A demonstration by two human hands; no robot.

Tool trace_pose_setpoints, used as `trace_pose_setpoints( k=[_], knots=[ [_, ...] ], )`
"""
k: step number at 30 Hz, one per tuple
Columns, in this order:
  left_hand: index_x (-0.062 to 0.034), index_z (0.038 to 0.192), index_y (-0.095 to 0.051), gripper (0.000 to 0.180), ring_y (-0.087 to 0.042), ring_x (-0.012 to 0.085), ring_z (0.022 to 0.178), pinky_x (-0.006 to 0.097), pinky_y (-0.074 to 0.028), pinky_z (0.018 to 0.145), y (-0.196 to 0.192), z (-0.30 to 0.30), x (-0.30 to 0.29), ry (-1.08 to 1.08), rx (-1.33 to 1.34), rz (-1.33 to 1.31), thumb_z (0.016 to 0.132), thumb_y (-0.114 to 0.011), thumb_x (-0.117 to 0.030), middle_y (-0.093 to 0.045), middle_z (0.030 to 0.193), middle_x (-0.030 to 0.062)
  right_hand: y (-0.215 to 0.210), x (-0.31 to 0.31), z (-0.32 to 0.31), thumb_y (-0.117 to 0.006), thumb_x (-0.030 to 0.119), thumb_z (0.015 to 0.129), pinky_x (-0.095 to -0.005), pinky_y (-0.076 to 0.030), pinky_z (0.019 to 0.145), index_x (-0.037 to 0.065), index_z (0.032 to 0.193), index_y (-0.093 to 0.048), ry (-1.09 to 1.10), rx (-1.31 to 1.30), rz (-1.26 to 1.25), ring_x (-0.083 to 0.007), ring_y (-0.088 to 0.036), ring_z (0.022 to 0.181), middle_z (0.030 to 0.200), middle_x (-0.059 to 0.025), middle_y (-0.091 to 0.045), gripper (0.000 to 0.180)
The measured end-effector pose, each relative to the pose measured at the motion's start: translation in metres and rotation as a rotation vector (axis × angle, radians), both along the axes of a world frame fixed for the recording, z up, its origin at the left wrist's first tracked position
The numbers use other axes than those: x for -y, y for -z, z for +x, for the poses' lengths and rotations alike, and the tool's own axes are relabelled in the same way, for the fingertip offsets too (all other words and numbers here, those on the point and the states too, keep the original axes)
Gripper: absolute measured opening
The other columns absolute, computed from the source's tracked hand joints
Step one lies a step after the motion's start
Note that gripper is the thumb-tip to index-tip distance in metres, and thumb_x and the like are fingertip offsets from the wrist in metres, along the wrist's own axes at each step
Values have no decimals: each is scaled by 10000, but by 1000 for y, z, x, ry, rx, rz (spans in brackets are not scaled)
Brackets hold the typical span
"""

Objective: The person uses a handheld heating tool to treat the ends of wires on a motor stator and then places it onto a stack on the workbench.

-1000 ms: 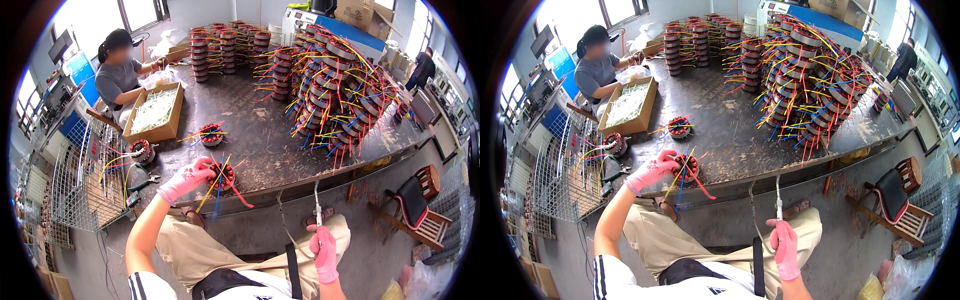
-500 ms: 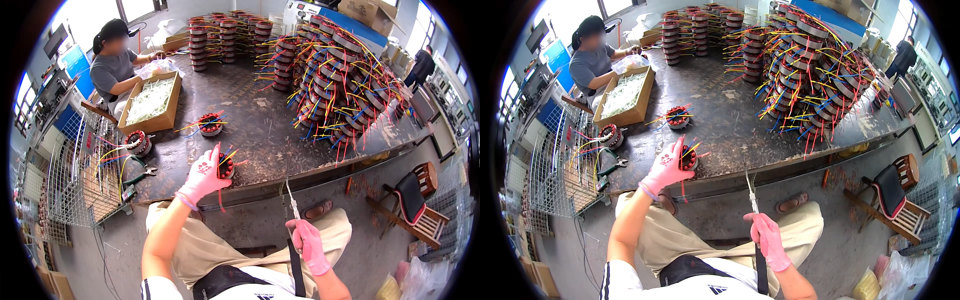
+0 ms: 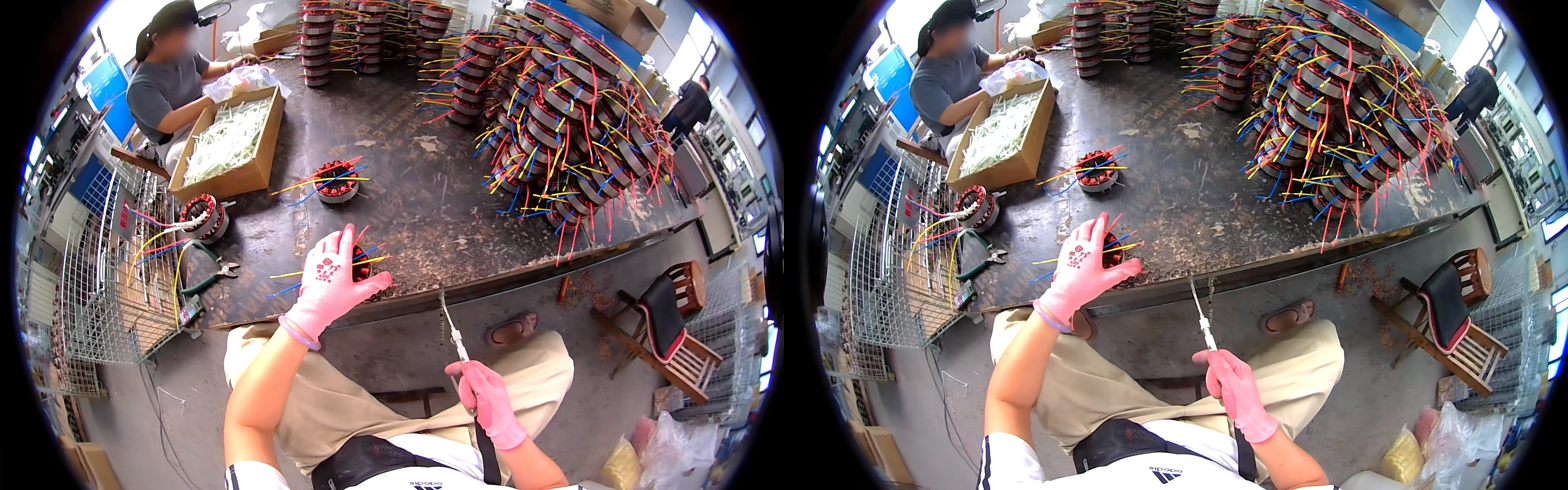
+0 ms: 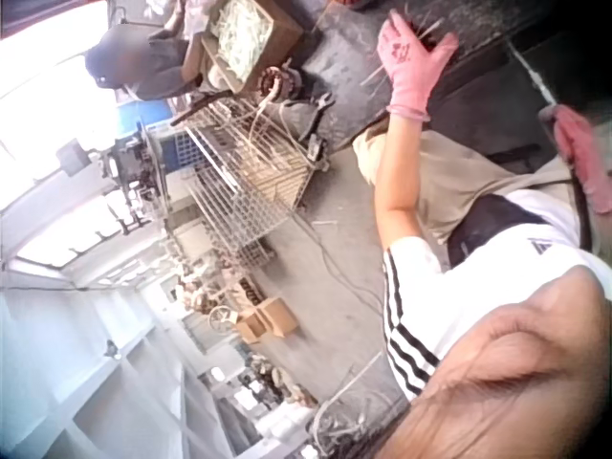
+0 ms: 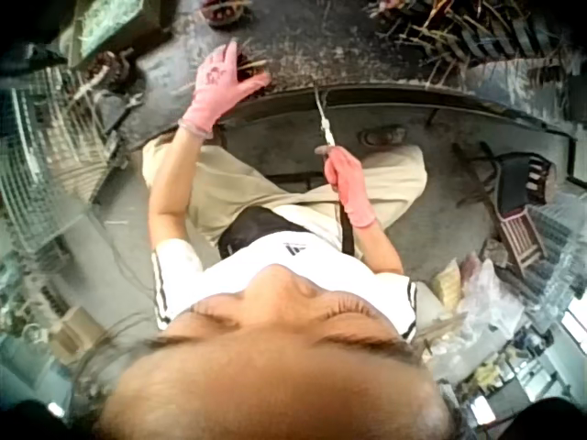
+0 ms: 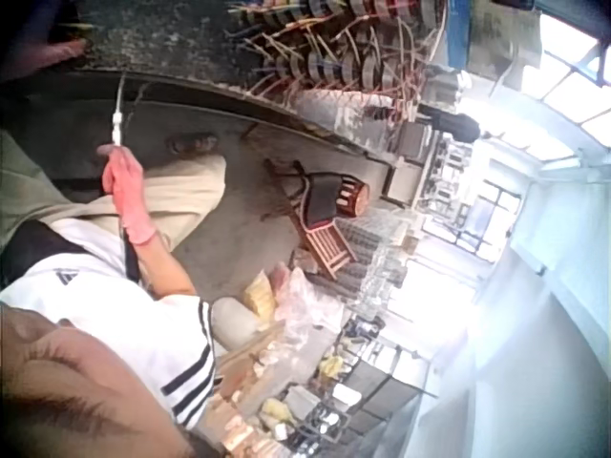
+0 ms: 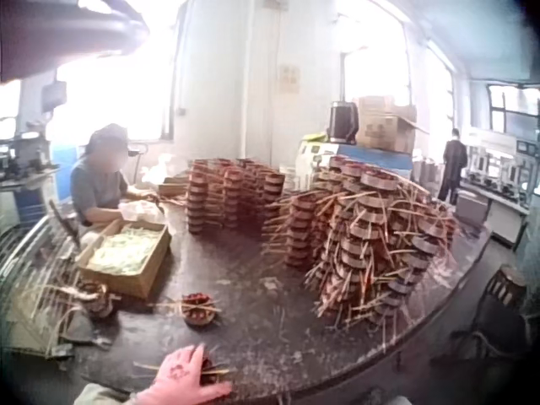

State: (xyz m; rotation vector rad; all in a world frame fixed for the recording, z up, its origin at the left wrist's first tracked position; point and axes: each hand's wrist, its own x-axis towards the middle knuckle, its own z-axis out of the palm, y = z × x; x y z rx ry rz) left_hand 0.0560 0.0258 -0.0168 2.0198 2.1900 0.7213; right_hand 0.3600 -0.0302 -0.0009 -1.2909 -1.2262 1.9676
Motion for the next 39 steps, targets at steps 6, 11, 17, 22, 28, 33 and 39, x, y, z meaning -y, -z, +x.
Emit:
trace_pose_setpoints(
  k=[6, 11, 17, 22, 28, 33, 39],
  knots=[
    [89, 1371, -351, 1014, -471, 379, 1157, 435, -387, 994, 7, -1, -2, 8, -3, 9, 682, -767, -527, -456, 1299, 231, -2, -2, -8, -475, 302, 1004, -201, -259, 489, -24, 1082, -604, -63, -5, -70, -28, -342, 523, 576, 60, -423, 359],
    [45, 1371, -379, 965, -471, 379, 1186, 431, -406, 991, -13, -12, 9, 26, 3, -52, 648, -808, -429, -463, 1292, 218, 9, -1, -6, -484, 301, 999, -206, -255, 484, -21, 1058, -607, -94, -32, -128, -32, -337, 517, 571, 60, -417, 351],
    [23, 1349, -420, 925, -513, 372, 1158, 410, -441, 968, -20, -27, 7, 135, 48, -167, 589, -840, -297, -481, 1288, 200, 6, 4, -17, -478, 306, 1000, -206, -244, 477, -10, 1033, -618, -116, 21, -120, -29, -328, 511, 557, 64, -403, 348],
    [37, 1345, -426, 919, -470, 416, 1194, 426, -401, 1015, -16, -31, 6, 204, 28, -63, 635, -813, -399, -463, 1301, 236, 12, 7, -14, -494, 267, 998, -201, -262, 495, -7, 1055, -615, -64, -25, -191, -34, -343, 533, 579, 59, -425, 306],
    [42, 1343, -414, 985, -427, 405, 1215, 459, -364, 1027, 5, -10, 2, 78, -50, 13, 622, -808, -500, -430, 1320, 236, 16, 9, -16, -486, 272, 1003, -200, -267, 504, -18, 1047, -613, -70, -45, -143, -37, -342, 532, 573, 52, -426, 320],
    [37, 1353, -400, 1005, -417, 407, 1221, 470, -349, 1036, 6, -8, 1, 62, -69, 9, 614, -803, -512, -425, 1325, 230, 16, 10, -16, -486, 276, 1002, -202, -267, 499, -14, 1051, -613, -89, -38, -140, -36, -349, 528, 573, 53, -424, 320],
    [47, 1370, -380, 1033, -402, 417, 1259, 458, -338, 1060, 1, -15, 3, 74, 31, -31, 616, -797, -523, -410, 1358, 256, 10, 10, -21, -486, 274, 1001, -203, -263, 487, -11, 1056, -616, -113, -26, -150, -30, -348, 524, 577, 60, -414, 318]
  ],
)
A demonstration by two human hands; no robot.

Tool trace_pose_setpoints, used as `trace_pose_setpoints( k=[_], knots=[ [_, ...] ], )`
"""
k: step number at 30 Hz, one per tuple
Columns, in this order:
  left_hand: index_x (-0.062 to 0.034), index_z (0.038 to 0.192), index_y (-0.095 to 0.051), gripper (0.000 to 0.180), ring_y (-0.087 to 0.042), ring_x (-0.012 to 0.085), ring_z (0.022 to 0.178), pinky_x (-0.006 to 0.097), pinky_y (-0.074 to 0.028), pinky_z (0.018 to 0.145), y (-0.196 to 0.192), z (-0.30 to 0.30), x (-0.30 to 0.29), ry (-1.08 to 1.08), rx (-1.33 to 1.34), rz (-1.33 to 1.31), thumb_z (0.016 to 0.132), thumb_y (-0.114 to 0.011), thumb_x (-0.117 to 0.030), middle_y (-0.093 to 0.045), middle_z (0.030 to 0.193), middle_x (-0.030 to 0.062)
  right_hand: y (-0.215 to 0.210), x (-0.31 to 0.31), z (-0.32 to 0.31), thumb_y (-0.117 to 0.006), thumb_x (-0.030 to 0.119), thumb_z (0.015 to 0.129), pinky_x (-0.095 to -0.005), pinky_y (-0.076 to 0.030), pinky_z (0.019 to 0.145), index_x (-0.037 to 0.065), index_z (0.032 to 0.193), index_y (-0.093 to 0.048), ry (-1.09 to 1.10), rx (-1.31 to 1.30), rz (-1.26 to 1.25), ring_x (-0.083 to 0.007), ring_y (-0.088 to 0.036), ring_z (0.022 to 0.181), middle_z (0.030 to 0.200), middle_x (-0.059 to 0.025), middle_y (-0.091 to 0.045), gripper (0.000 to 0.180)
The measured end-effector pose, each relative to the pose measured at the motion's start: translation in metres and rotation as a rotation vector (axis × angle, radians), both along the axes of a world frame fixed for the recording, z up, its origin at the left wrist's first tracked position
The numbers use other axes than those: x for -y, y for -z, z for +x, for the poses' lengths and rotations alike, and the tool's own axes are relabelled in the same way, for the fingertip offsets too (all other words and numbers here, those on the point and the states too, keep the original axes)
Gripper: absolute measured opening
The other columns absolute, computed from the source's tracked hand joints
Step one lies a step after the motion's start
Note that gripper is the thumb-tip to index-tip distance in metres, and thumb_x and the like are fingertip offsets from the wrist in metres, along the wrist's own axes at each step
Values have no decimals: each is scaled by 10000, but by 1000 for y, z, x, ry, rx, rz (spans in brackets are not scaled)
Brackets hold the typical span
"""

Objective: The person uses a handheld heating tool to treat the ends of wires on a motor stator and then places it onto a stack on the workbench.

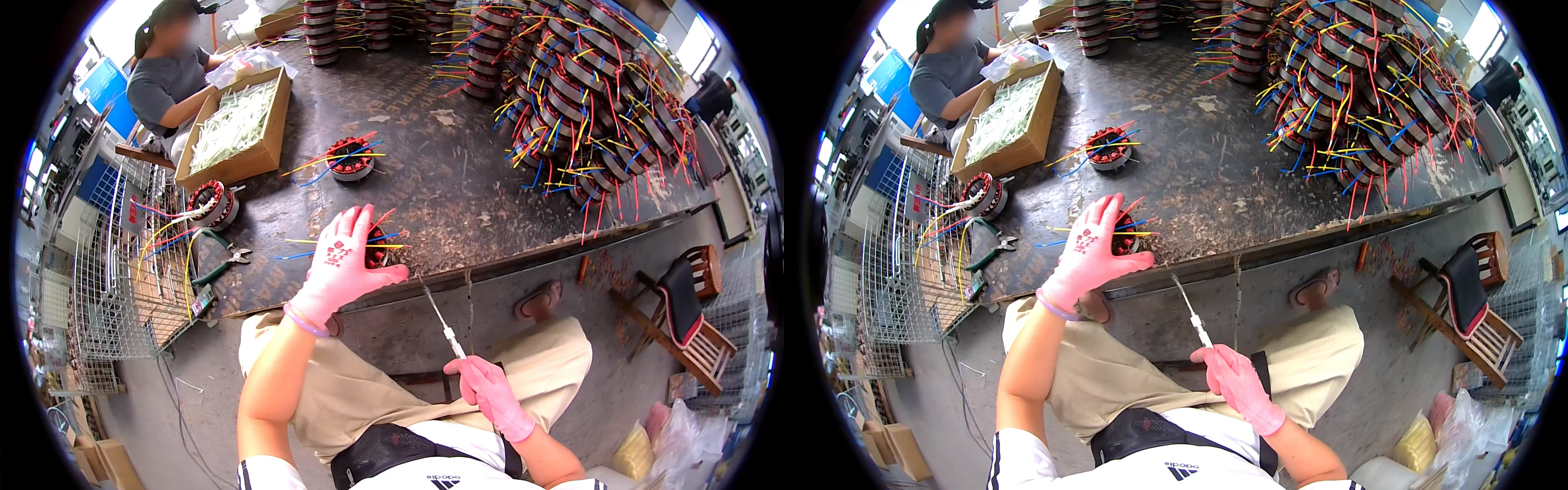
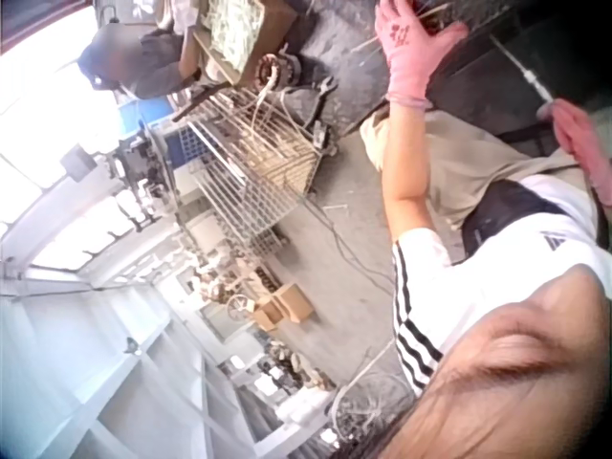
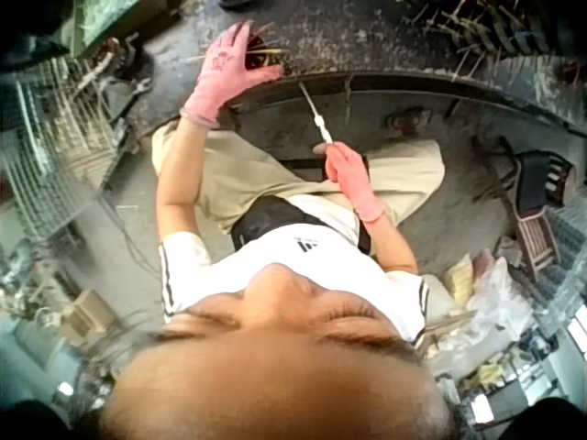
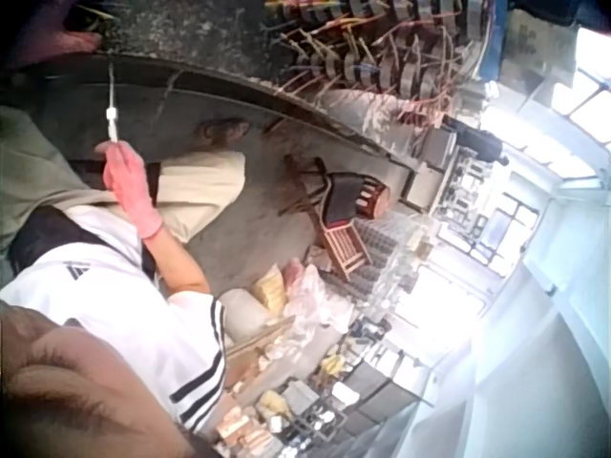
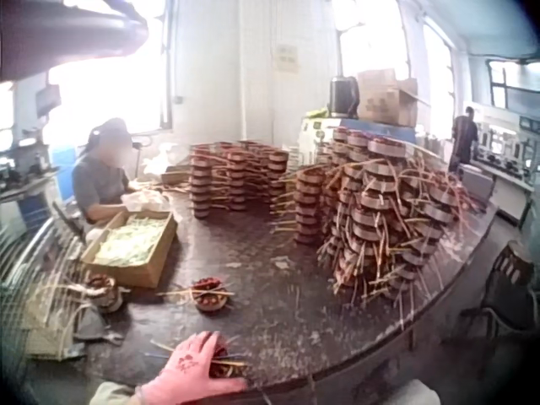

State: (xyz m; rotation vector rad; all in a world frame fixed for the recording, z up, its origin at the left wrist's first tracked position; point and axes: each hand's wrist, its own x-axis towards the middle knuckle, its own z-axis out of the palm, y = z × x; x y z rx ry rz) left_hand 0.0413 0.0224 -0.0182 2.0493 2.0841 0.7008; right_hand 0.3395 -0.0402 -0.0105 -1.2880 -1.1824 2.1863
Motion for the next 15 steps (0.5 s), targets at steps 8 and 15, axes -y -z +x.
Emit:
trace_pose_setpoints(
  k=[8, 15],
  knots=[
    [-11, 1356, -433, 944, -501, 361, 1185, 408, -432, 993, -17, -22, 10, 37, 11, -117, 557, -857, -282, -480, 1310, 187, 7, -1, -3, -485, 258, 995, -205, -256, 467, 0, 1039, -623, -45, 11, -70, -29, -352, 524, 591, 57, -410, 296],
    [-23, 1346, -449, 918, -509, 341, 1185, 396, -430, 1001, -20, -23, 6, 72, 40, -120, 562, -861, -265, -490, 1311, 176, 14, -1, -4, -487, 255, 994, -210, -264, 459, 2, 1045, -620, -51, -67, -39, -33, -349, 509, 590, 50, -406, 290]
  ],
)
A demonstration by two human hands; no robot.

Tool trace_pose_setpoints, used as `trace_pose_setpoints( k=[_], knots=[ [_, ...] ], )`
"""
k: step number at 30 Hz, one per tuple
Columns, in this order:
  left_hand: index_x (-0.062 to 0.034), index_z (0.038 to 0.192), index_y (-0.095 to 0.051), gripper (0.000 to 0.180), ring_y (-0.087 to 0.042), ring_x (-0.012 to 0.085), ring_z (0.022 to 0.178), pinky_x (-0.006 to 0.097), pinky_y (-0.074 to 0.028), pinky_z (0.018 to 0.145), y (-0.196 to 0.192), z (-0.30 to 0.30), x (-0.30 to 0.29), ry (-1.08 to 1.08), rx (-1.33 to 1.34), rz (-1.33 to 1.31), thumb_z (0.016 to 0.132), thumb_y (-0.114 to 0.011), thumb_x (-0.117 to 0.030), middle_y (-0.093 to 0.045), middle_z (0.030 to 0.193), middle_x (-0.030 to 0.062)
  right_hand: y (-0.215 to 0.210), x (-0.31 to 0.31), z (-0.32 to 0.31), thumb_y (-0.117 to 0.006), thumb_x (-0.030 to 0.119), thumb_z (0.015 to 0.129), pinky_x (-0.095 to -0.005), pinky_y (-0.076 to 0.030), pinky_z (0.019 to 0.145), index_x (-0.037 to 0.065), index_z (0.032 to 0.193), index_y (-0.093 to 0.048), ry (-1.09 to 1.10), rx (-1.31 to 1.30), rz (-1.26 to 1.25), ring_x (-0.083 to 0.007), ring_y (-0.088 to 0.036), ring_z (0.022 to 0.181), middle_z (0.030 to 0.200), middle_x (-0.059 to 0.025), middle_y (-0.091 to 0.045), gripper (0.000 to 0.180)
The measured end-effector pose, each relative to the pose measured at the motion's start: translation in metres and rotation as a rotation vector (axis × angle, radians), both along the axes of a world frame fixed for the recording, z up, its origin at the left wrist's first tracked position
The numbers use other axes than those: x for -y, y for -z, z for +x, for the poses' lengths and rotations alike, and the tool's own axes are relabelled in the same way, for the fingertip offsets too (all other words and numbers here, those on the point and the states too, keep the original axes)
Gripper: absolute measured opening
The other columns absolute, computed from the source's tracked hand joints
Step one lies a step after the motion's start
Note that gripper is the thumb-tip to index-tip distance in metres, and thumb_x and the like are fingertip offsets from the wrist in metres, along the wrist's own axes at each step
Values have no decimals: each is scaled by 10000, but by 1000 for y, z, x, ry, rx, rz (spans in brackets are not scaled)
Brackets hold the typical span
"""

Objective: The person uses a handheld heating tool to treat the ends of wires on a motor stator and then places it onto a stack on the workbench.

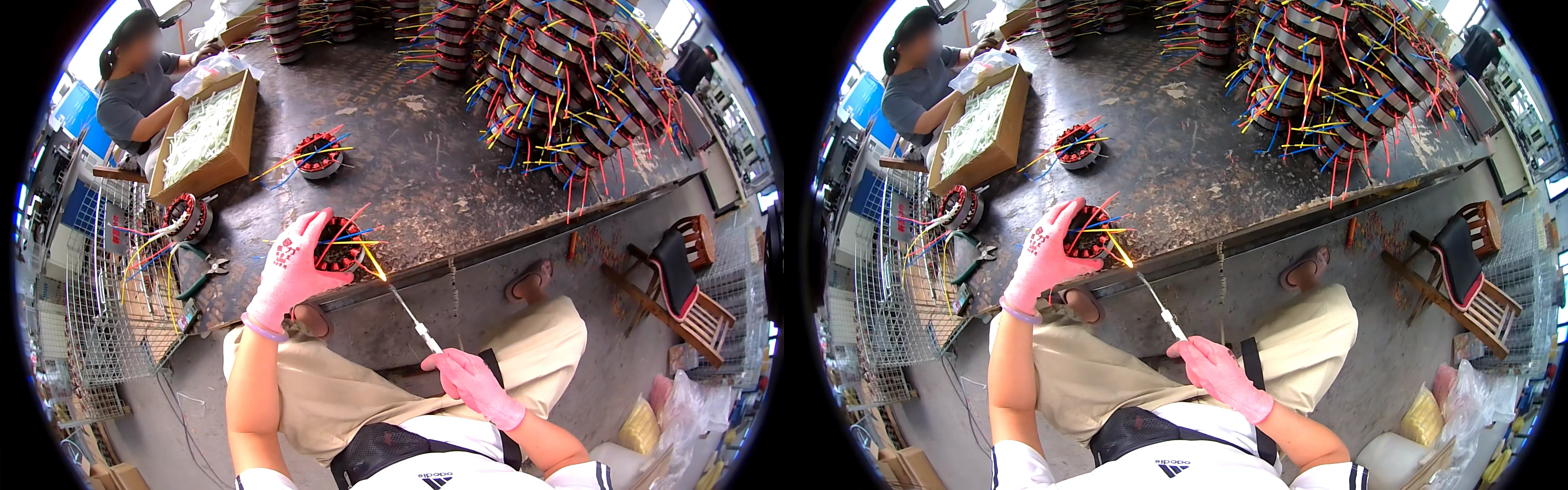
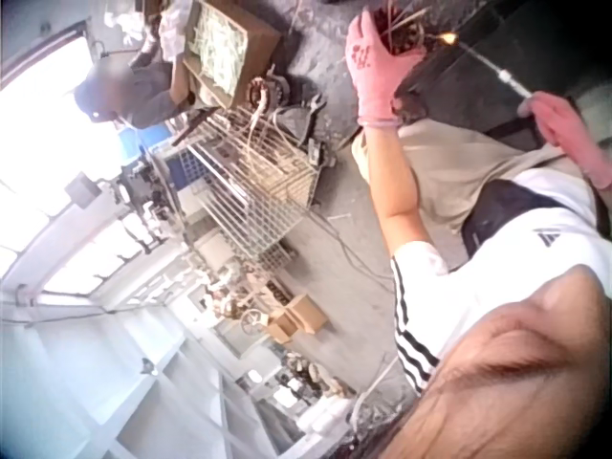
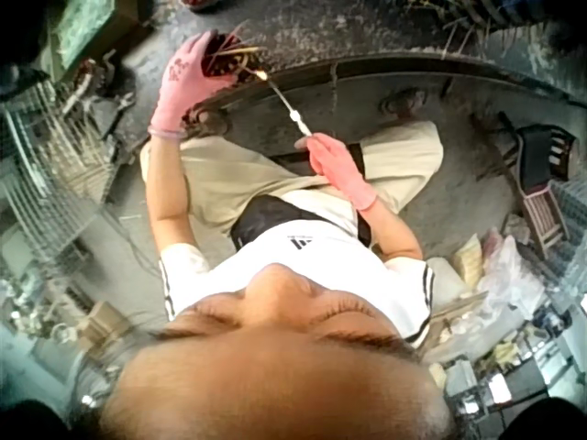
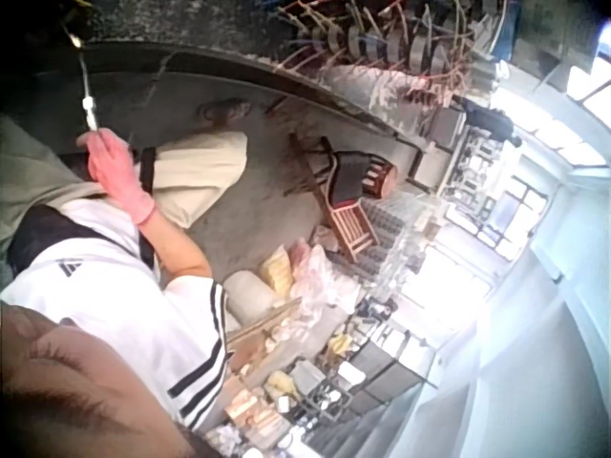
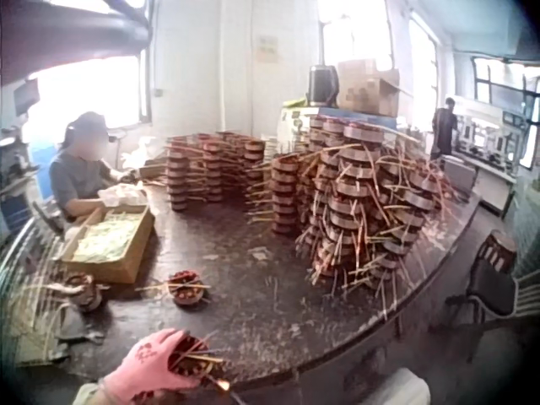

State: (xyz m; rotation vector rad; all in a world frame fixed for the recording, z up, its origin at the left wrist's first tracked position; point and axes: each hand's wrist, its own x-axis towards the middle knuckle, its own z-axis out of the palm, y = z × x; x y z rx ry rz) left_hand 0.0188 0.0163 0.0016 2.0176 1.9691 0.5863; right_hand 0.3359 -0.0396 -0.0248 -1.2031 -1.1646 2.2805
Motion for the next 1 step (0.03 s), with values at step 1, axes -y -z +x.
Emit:
trace_pose_setpoints(
  k=[1],
  knots=[
    [-24, 1347, -448, 918, -508, 340, 1187, 395, -429, 1004, 0, 0, 0, 9, 1, -2, 564, -862, -264, -487, 1317, 175, 2, 1, -1, -489, 256, 993, -211, -272, 460, 6, 1052, -619, 1, -19, -13, -34, -354, 510, 589, 48, -406, 288]
  ],
)
